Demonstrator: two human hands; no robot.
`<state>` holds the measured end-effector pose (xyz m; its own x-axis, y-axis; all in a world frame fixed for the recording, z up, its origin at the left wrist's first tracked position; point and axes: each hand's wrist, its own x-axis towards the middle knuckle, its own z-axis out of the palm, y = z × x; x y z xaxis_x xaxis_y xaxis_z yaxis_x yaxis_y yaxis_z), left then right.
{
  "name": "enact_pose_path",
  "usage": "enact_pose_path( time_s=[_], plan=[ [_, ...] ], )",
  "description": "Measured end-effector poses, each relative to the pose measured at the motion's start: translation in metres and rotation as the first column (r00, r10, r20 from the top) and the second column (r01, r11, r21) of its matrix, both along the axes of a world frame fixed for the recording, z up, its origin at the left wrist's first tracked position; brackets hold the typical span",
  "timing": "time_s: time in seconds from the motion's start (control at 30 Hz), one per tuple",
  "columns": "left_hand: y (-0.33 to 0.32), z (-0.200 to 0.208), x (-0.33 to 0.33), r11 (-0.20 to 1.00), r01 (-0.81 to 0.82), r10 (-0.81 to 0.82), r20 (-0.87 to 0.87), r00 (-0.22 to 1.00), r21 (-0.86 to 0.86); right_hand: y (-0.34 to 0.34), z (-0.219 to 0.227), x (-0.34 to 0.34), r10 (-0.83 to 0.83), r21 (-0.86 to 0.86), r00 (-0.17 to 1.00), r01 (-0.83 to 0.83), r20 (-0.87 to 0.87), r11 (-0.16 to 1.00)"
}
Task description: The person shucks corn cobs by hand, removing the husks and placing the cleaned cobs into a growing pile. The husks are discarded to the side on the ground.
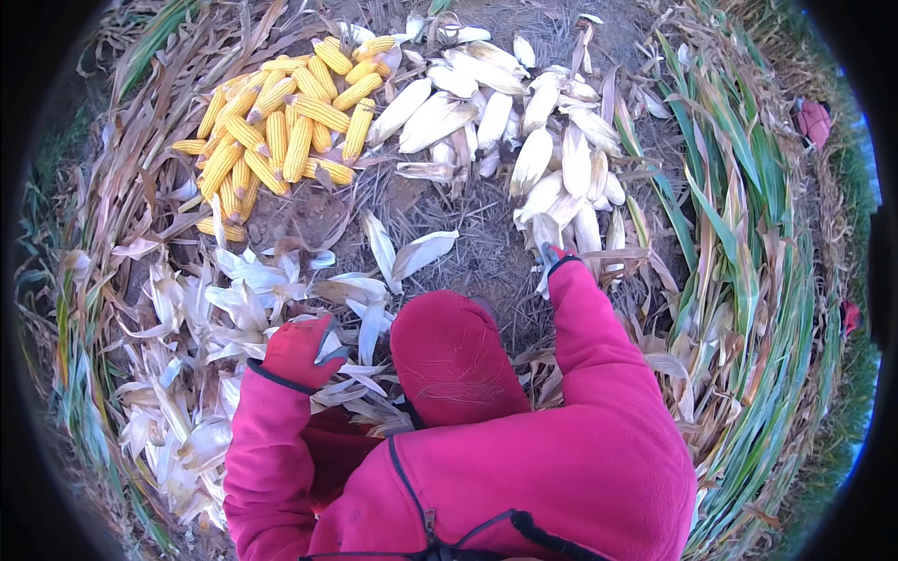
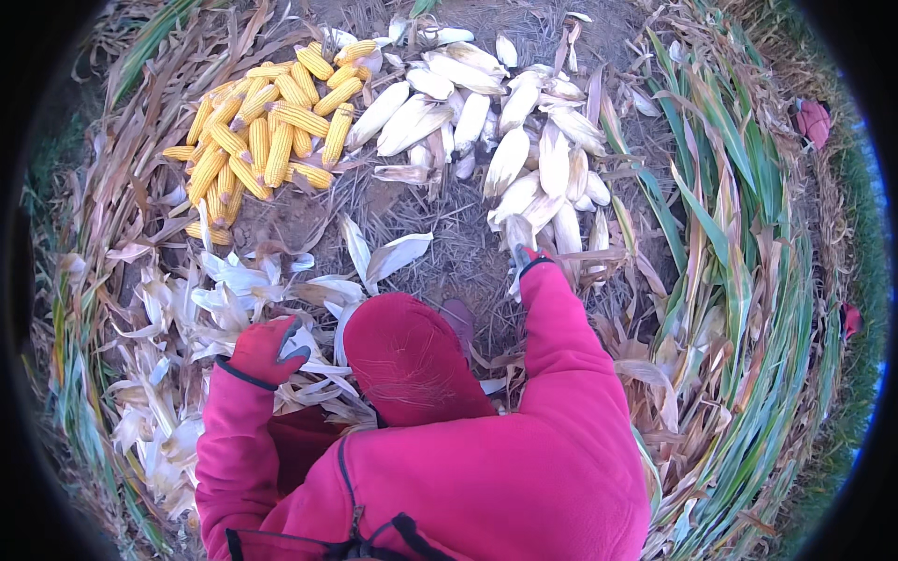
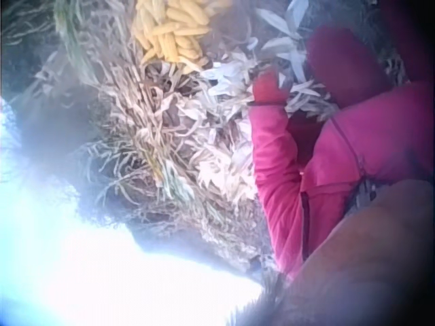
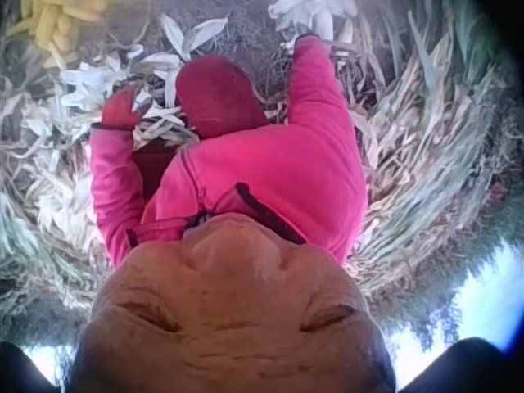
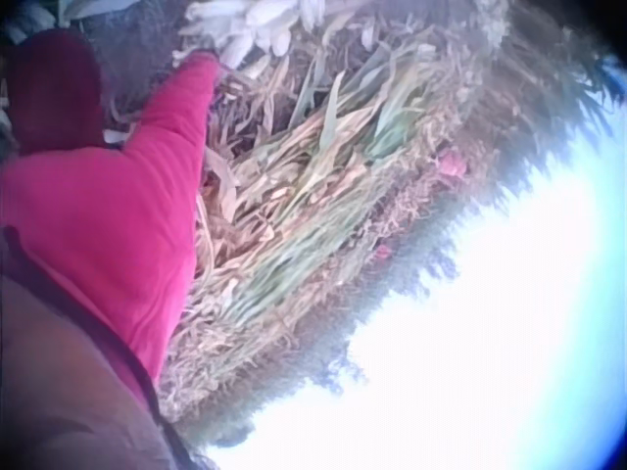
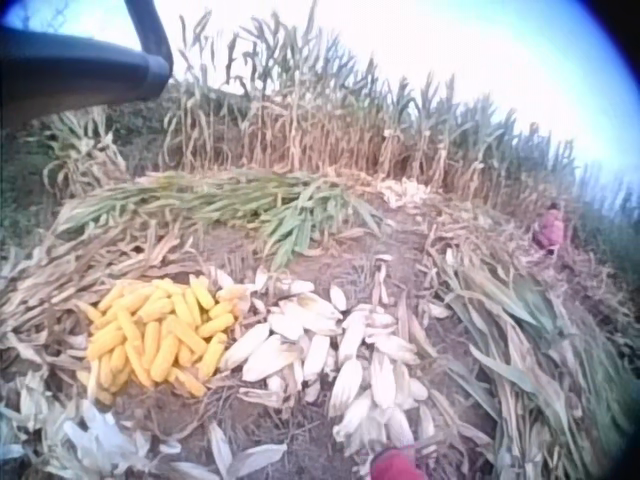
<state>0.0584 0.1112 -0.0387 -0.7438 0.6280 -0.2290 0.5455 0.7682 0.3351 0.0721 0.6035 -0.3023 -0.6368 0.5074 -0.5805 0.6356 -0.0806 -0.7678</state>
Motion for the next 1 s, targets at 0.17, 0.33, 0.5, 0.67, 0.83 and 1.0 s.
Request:
enact_pose_path(
  time_s=[0.17, 0.33, 0.5, 0.67, 0.83, 1.0],
  plan=[
    [0.002, 0.005, 0.006, 0.999, -0.037, 0.04, 0.114, 0.993, -0.027, -0.009, -0.008, 0.045, 0.499, -0.135, 0.844, -0.527, -0.195, 0.839],
    [-0.005, 0.0, 0.007, 0.992, -0.088, 0.1, 0.128, 0.987, -0.092, 0.082, 0.053, -0.058, -0.279, -0.057, 0.928, 0.274, -0.245, 0.96],
    [0.005, -0.004, -0.002, 0.995, -0.062, 0.068, 0.081, 0.994, -0.077, 0.117, 0.071, -0.127, -0.253, 0.306, 0.959, 0.28, -0.127, 0.91],
    [0.004, -0.012, -0.008, 0.99, -0.086, 0.102, 0.157, 0.982, -0.109, 0.119, 0.057, -0.169, -0.209, 0.36, 0.976, 0.216, -0.059, 0.908],
    [0.008, -0.016, -0.013, 0.994, -0.059, 0.069, 0.108, 0.992, -0.092, 0.12, 0.054, -0.164, -0.224, 0.171, 0.958, 0.254, -0.178, 0.952],
    [0.013, 0.001, -0.013, 0.993, -0.078, 0.054, 0.253, 0.966, 0.086, 0.06, 0.041, -0.106, -0.211, -0.29, 0.924, 0.116, -0.319, 0.95]
  ],
)
